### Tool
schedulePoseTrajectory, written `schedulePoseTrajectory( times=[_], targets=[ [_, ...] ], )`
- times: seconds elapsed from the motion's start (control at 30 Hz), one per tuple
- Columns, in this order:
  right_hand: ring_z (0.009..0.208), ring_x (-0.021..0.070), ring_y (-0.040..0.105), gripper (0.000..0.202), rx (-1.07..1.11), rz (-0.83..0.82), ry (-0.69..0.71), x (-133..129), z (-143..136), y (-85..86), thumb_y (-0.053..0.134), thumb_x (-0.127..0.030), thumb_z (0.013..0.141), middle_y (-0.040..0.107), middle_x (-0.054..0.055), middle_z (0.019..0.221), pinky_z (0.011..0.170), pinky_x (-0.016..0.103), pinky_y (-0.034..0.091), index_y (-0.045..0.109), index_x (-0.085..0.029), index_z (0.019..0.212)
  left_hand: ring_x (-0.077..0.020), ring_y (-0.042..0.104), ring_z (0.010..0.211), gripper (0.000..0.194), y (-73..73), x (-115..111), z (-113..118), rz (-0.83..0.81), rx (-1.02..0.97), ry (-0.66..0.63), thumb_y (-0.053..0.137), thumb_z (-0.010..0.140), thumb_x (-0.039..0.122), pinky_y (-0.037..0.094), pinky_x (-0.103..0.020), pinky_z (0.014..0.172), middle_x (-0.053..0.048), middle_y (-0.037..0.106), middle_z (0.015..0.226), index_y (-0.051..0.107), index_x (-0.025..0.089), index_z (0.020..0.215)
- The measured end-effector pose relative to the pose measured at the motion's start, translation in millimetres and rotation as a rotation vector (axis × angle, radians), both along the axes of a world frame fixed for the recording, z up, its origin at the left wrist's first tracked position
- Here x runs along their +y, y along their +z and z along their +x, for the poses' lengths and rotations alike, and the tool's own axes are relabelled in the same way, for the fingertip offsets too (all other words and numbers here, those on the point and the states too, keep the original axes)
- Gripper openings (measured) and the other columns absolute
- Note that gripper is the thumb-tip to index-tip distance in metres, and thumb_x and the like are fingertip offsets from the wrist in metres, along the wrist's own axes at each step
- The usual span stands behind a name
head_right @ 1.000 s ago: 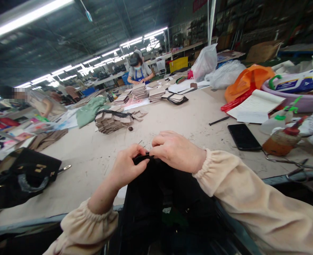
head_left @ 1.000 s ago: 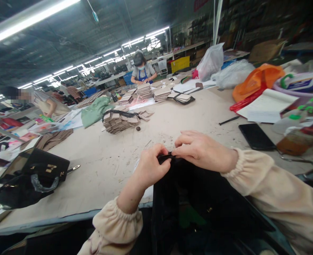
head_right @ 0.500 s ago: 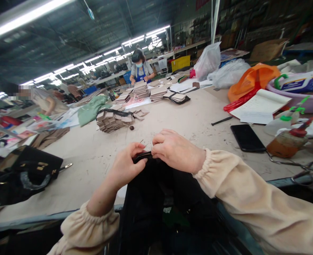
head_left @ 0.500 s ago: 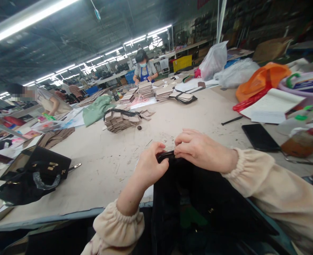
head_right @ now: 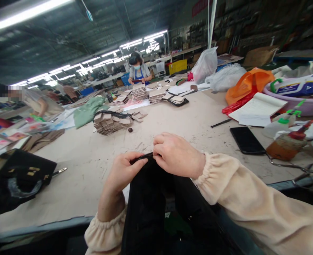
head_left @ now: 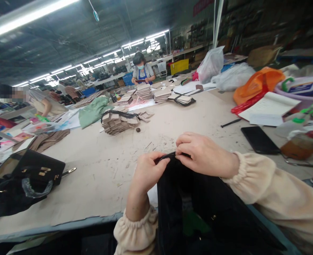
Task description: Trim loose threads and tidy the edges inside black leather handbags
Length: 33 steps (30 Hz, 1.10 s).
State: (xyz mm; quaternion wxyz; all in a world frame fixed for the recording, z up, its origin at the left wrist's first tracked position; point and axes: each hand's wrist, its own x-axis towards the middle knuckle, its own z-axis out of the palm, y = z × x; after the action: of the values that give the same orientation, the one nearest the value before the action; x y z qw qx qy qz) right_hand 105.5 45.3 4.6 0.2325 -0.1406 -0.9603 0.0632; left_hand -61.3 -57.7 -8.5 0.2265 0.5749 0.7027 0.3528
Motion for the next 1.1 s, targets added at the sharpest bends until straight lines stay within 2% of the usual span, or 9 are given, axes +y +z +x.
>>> schedulePoseTrajectory(
  times=[0.2, 0.37, 0.63, 0.87, 1.1],
  targets=[
    [0.079, 0.0144, 0.055, 0.015, -0.024, -0.049, -0.084, 1, -12, 2.4, 0.053, -0.016, 0.079, 0.060, 0.004, 0.084, 0.072, 0.026, 0.042, 0.065, -0.017, 0.070, -0.0125, 0.058, 0.065, 0.019, -1.2, 5, -10, 0.012, -0.082, -0.035, 0.057, 0.078, 0.027, 0.042, -0.020, 0.058, 0.000, 0.069, 0.074, 0.071, 0.018, 0.086],
    [0.073, 0.0125, 0.056, 0.013, -0.018, -0.068, -0.137, 3, -21, -0.8, 0.053, -0.017, 0.078, 0.060, 0.002, 0.084, 0.070, 0.025, 0.042, 0.065, -0.017, 0.071, -0.0110, 0.054, 0.059, 0.020, -1.8, 5, -14, 0.020, -0.038, -0.011, 0.054, 0.080, 0.028, 0.037, -0.020, 0.052, 0.002, 0.067, 0.068, 0.072, 0.019, 0.084],
    [0.076, 0.0130, 0.057, 0.012, -0.004, -0.029, -0.063, 11, -11, -4.9, 0.053, -0.022, 0.084, 0.060, 0.003, 0.090, 0.070, 0.025, 0.043, 0.063, -0.018, 0.079, -0.0100, 0.050, 0.059, 0.018, -2.0, 3, -12, 0.008, 0.089, -0.075, 0.053, 0.079, 0.027, 0.032, -0.021, 0.053, 0.003, 0.062, 0.064, 0.070, 0.020, 0.080],
    [0.076, 0.0127, 0.057, 0.015, -0.010, 0.004, -0.105, 7, -11, -3.5, 0.052, -0.020, 0.084, 0.060, 0.002, 0.089, 0.069, 0.025, 0.043, 0.065, -0.018, 0.077, -0.0093, 0.048, 0.057, 0.022, -3.0, 5, -10, 0.016, 0.101, -0.074, 0.049, 0.082, 0.028, 0.028, -0.022, 0.051, 0.003, 0.060, 0.062, 0.069, 0.020, 0.079],
    [0.076, 0.0135, 0.058, 0.014, 0.037, -0.022, -0.207, 0, -15, -5.3, 0.055, -0.021, 0.082, 0.062, 0.001, 0.087, 0.071, 0.027, 0.043, 0.065, -0.019, 0.072, -0.0084, 0.043, 0.054, 0.024, -3.2, 6, -11, -0.010, 0.072, -0.060, 0.049, 0.082, 0.031, 0.026, -0.022, 0.048, 0.004, 0.054, 0.058, 0.066, 0.018, 0.072]
  ],
)
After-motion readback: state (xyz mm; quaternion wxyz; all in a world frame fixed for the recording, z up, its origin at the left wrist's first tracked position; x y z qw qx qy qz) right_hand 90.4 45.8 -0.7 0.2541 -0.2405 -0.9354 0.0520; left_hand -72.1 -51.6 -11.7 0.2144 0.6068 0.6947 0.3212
